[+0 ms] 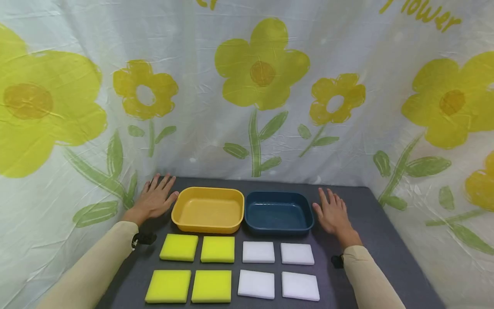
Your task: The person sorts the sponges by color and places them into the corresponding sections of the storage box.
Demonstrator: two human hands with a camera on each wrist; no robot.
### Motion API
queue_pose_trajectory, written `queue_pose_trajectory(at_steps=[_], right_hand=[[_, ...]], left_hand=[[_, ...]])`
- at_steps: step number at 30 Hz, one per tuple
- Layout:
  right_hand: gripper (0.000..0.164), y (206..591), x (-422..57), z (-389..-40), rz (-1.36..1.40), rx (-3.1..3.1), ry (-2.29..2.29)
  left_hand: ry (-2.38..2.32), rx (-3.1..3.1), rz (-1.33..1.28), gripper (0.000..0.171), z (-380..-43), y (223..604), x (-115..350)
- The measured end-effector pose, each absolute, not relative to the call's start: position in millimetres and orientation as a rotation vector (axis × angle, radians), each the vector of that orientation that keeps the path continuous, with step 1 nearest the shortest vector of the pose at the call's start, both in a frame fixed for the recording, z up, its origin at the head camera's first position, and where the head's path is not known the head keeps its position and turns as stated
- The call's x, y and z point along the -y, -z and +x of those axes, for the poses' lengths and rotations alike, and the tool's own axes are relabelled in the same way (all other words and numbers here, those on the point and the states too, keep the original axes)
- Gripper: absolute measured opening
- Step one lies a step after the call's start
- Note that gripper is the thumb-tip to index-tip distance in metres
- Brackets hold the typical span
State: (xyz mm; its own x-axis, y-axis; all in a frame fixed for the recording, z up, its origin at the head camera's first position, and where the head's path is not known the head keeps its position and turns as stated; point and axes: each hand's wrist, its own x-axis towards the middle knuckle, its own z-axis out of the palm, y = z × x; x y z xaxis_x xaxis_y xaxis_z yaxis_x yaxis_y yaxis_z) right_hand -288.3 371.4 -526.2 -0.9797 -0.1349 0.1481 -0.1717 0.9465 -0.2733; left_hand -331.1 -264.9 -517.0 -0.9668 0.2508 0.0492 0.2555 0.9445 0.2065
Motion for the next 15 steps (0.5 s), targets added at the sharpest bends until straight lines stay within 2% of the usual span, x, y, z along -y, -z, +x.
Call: queue_pose_trajectory(at_steps=[7,15], right_hand=[[0.065,522,-369,-280,0.284,2.881,-0.521],[0.052,514,-372,-250,0.394,2.775,-0.574]], left_hand=[[0.431,3.054,-0.402,0.079,-333,518,265],[0.850,2.951,-0.427,0.074,-334,529,254]])
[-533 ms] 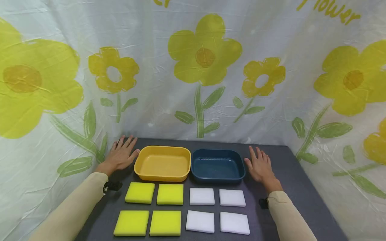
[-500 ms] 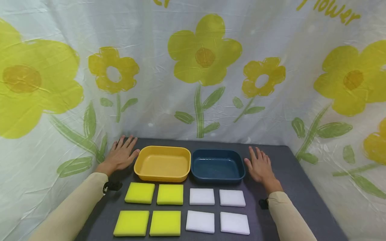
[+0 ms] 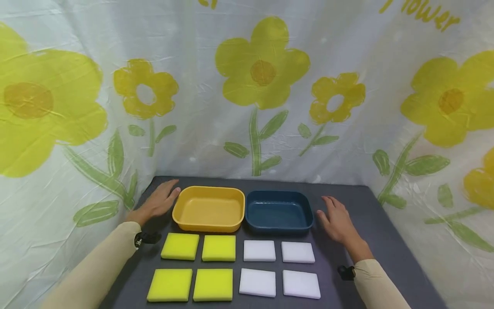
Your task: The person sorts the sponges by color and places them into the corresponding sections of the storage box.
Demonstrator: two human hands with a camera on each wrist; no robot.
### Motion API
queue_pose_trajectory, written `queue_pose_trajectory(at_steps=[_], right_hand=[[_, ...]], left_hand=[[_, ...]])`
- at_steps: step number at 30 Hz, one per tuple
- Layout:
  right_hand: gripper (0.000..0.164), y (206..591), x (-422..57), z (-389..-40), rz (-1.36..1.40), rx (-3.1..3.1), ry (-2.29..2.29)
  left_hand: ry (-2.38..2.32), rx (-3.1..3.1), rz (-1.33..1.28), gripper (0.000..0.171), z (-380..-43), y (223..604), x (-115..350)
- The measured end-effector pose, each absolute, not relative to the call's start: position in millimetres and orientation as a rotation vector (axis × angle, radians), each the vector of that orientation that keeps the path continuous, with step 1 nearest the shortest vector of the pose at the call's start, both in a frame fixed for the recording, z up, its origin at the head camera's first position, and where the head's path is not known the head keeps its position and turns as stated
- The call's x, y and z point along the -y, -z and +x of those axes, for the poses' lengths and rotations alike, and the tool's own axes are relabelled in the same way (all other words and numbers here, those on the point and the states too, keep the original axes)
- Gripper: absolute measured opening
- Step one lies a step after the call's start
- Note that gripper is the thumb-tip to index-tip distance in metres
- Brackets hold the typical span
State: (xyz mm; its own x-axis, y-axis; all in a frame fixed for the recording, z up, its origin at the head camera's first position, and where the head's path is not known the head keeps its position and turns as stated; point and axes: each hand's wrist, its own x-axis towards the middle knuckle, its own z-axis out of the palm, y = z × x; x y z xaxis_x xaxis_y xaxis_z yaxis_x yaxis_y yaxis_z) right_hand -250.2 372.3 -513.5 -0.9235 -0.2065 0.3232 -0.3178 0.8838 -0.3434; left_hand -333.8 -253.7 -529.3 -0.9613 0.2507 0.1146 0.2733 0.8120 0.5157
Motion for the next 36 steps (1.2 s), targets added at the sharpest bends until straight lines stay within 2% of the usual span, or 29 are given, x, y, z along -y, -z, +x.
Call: queue_pose_trajectory(at_steps=[7,13,21,28,36], right_hand=[[0.035,506,-372,-218,0.410,2.748,-0.577],[0.017,502,-354,-194,0.578,2.711,-0.510],[0.023,496,-329,-155,0.738,2.792,-0.451],[0.031,492,-323,-126,0.910,2.962,-0.528],[0.035,502,-323,-112,0.826,3.245,-0.716]], left_hand=[[1.341,2.943,-0.255,0.070,-342,534,235],[1.665,2.877,-0.066,0.064,-342,542,223],[1.927,2.707,0.057,0.057,-340,550,214],[2.032,2.649,0.106,0.058,-340,554,211],[1.911,2.704,0.006,0.054,-341,555,209]])
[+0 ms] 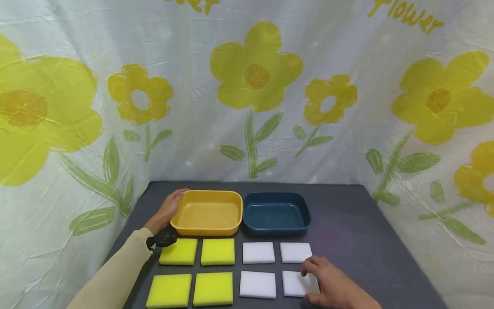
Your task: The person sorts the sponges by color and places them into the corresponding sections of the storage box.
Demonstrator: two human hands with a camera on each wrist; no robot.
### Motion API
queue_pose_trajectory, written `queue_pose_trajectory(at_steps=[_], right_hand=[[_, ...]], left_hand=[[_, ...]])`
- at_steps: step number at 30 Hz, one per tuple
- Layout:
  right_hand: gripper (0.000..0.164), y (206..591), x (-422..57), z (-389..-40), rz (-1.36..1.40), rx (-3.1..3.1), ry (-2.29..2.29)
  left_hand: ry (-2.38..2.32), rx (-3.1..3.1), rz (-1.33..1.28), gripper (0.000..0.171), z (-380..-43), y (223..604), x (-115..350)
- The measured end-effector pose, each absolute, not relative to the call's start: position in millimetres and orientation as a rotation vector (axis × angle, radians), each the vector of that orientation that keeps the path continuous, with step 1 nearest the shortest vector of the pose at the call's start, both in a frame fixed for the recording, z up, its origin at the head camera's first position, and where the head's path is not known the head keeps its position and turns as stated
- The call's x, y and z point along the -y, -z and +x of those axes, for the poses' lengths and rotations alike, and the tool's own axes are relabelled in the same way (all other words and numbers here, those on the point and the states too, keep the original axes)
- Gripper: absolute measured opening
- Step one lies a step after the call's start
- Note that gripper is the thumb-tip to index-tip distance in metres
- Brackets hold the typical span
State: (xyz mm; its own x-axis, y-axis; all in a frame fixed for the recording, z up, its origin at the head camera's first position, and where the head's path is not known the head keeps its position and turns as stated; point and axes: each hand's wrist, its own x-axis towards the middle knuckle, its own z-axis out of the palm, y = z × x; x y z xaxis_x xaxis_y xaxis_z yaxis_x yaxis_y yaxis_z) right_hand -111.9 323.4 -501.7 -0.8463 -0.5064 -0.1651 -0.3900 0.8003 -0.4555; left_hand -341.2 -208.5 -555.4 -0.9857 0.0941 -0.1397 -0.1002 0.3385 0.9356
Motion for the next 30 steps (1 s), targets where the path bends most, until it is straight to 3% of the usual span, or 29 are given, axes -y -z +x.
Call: queue_pose_trajectory(at_steps=[14,24,30], right_hand=[[0.039,538,-327,-107,-0.769,-2.674,0.691],[0.036,508,-327,-113,-0.641,-2.656,0.680],[0.047,495,-318,-119,-0.875,-2.941,0.550]], left_hand=[[-1.570,-2.587,0.104,0.048,-342,560,207],[-1.539,-2.590,0.092,0.047,-346,558,210],[-1.542,-2.583,0.073,0.047,-348,560,211]])
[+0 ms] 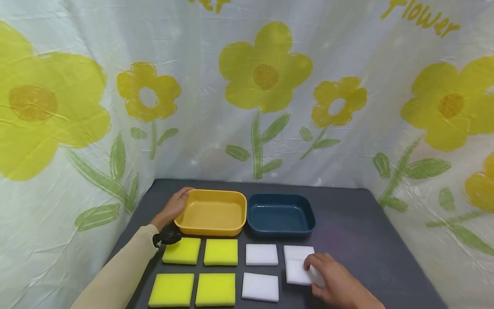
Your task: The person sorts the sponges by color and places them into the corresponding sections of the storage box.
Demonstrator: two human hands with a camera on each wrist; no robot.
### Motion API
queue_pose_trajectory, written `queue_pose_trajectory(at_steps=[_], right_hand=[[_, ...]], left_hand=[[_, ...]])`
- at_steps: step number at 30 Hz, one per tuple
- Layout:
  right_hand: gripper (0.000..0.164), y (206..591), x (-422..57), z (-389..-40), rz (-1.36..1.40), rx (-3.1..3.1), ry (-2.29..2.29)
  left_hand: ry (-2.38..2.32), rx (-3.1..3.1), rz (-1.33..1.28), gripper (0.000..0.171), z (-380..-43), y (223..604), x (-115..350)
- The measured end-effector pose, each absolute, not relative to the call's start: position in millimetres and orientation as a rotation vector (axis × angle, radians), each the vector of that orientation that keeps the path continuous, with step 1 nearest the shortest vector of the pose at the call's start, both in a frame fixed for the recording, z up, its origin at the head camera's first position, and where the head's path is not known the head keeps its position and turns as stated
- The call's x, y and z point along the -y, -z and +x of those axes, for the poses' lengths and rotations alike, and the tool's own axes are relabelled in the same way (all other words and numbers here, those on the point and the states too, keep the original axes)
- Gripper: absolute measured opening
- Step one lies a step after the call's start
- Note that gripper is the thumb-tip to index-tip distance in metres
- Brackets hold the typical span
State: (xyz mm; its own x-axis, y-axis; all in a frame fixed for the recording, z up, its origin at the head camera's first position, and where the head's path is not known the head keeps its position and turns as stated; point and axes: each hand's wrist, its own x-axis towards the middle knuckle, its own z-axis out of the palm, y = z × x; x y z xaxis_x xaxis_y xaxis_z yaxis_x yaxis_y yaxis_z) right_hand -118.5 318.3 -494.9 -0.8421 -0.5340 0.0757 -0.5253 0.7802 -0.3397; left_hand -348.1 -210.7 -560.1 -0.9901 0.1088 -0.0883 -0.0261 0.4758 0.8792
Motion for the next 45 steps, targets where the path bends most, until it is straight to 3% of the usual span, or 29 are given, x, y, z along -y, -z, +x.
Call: queue_pose_trajectory(at_steps=[6,21,45], right_hand=[[0.052,481,-308,-132,-1.106,-3.062,0.574],[0.039,440,-281,-175,-1.005,-3.009,0.499],[0.030,428,-237,-228,-1.209,-2.963,0.413]], left_hand=[[-1.543,-2.586,0.082,0.047,-347,562,210],[-1.555,-2.591,0.067,0.048,-347,563,210],[-1.568,-2.608,0.112,0.050,-345,563,210]])
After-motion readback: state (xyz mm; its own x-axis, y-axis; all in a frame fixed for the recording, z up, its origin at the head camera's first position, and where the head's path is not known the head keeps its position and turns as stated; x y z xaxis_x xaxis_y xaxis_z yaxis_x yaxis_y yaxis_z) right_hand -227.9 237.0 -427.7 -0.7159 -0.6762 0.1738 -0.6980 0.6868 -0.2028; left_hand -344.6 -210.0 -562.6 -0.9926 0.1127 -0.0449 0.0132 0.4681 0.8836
